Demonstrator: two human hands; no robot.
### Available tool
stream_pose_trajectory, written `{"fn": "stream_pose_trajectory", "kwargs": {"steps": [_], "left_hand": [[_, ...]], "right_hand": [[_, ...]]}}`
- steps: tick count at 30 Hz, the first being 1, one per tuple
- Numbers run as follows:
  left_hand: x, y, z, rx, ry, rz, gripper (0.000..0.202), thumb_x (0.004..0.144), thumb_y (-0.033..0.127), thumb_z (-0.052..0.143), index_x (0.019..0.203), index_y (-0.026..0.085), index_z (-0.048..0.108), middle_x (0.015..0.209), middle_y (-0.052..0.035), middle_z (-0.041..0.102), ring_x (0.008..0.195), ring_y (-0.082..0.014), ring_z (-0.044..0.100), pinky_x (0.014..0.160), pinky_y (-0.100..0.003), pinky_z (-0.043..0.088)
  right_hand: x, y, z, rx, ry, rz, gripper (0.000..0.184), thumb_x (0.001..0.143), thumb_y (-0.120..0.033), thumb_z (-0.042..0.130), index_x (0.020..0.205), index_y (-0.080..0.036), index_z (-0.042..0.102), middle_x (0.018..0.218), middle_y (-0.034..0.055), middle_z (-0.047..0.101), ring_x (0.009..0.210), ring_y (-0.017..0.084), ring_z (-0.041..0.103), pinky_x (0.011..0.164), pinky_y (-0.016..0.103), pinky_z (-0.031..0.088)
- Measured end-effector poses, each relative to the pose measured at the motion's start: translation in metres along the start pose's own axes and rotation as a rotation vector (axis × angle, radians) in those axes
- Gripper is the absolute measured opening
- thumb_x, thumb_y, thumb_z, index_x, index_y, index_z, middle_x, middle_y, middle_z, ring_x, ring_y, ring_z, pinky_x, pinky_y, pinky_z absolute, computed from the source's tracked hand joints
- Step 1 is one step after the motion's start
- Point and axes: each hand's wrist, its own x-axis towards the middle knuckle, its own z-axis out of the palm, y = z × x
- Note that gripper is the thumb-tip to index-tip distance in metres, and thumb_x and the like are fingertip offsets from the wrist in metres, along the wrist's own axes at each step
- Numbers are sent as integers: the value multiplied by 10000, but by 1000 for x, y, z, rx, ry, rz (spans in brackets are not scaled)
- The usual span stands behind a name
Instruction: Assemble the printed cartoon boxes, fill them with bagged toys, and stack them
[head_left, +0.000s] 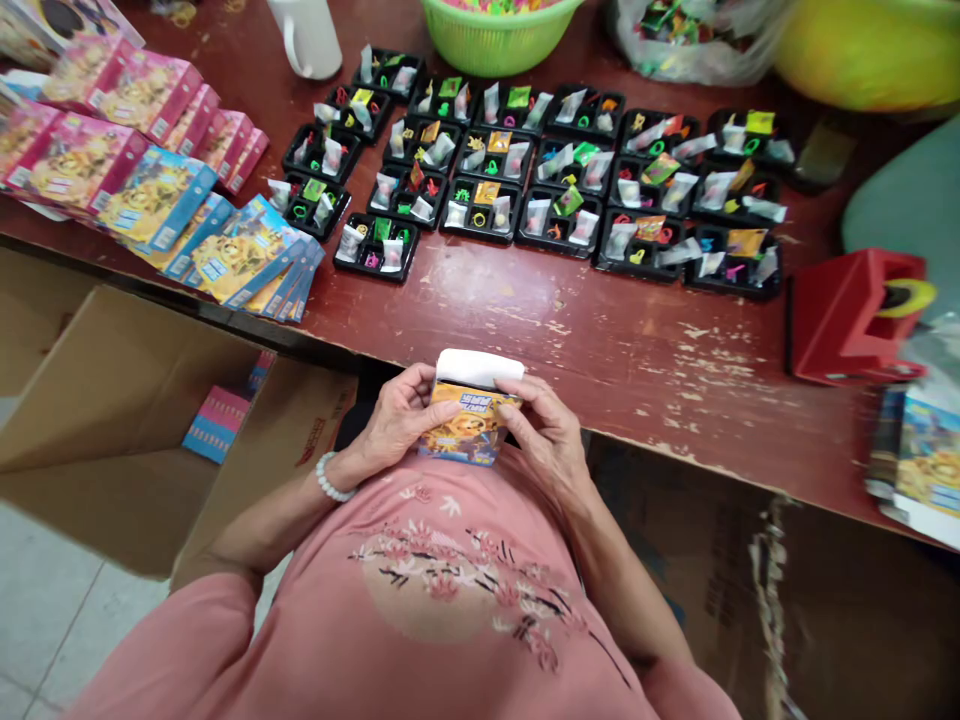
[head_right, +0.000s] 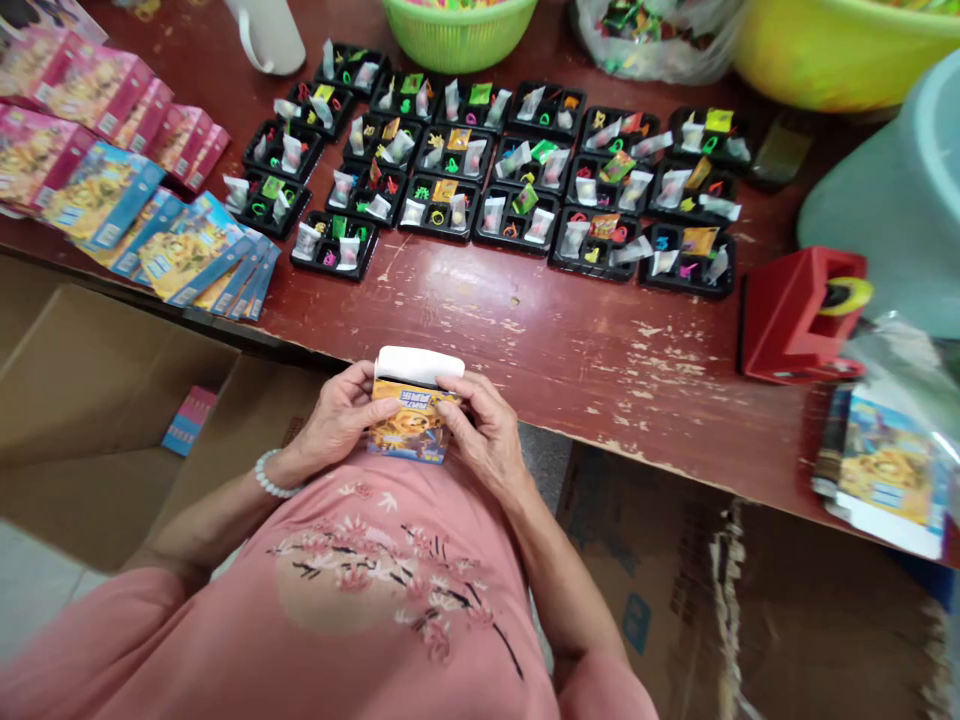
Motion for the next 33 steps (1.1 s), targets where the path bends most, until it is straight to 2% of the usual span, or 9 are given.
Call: {"fn": "stream_pose_trajectory", "kwargs": {"steps": [6, 9, 13, 15, 20, 24, 26, 28, 33], "left_hand": [[3, -5, 5, 2, 23, 179, 674, 785, 399, 922, 1251, 248, 458, 996, -24, 771, 866, -174, 781, 788, -282, 634], [0, -13, 6, 45, 65, 303, 679, 832, 364, 887, 1304, 290, 403, 997, 3, 754, 868, -161, 783, 808, -282, 631], [-3, -17, 1, 147, 61, 365, 499, 883, 368, 838, 1260, 259, 529, 1033, -14, 744, 909, -161, 767, 832, -280, 615], [-2, -14, -5, 211, 33, 354, 419, 895, 360, 828, 1229, 247, 601, 1025, -12, 736, 901, -153, 747, 813, -262, 598], [7, 4, -12, 360, 21, 443, 181, 880, 327, 840, 920, 205, 712, 975, -22, 719, 843, -132, 674, 739, -235, 545], [12, 11, -4, 232, 68, 475, 196, 844, 270, 872, 924, 206, 704, 936, -9, 734, 819, -119, 693, 739, -220, 561], [12, 12, 0, 184, 71, 420, 314, 831, 269, 886, 1074, 221, 693, 921, -5, 759, 804, -129, 727, 729, -223, 584], [12, 14, 1, 196, 43, 376, 345, 839, 290, 880, 1119, 213, 695, 923, -26, 779, 825, -153, 754, 743, -244, 609], [14, 19, -11, 340, -77, 381, 171, 882, 331, 823, 938, 183, 759, 1091, -100, 772, 935, -178, 743, 764, -262, 616]], "right_hand": [[-1, 3, 11, 53, 103, 42, 396, 993, -427, 698, 1369, -305, 677, 1212, 73, 717, 1100, 210, 707, 977, 397, 601], [-3, 9, 18, 201, 175, 74, 428, 917, -435, 793, 1285, -316, 609, 1103, 34, 711, 974, 175, 711, 860, 316, 620], [-3, 10, 18, 189, 147, 137, 312, 917, -484, 787, 1103, -280, 642, 963, 17, 705, 828, 165, 676, 749, 292, 602], [-1, 8, 16, 167, 154, 140, 297, 924, -513, 774, 1055, -268, 670, 986, 31, 726, 863, 179, 687, 791, 320, 604], [13, 0, 11, 228, 151, 142, 334, 847, -513, 849, 829, -232, 668, 1000, 42, 744, 931, 189, 700, 834, 323, 594], [21, -3, 6, 315, 134, 230, 496, 759, -499, 911, 1151, -275, 707, 872, -6, 694, 798, 164, 669, 738, 290, 587], [21, -4, 4, 248, 84, 180, 423, 820, -489, 857, 1168, -277, 744, 908, 10, 699, 838, 175, 672, 782, 321, 589], [20, -5, 1, 131, 72, 82, 224, 900, -454, 781, 1013, -261, 796, 936, 33, 700, 891, 188, 672, 836, 356, 580], [17, -10, -7, -13, 15, -32, 186, 980, -407, 698, 966, -257, 806, 1075, 71, 742, 1035, 217, 706, 934, 412, 582]]}}
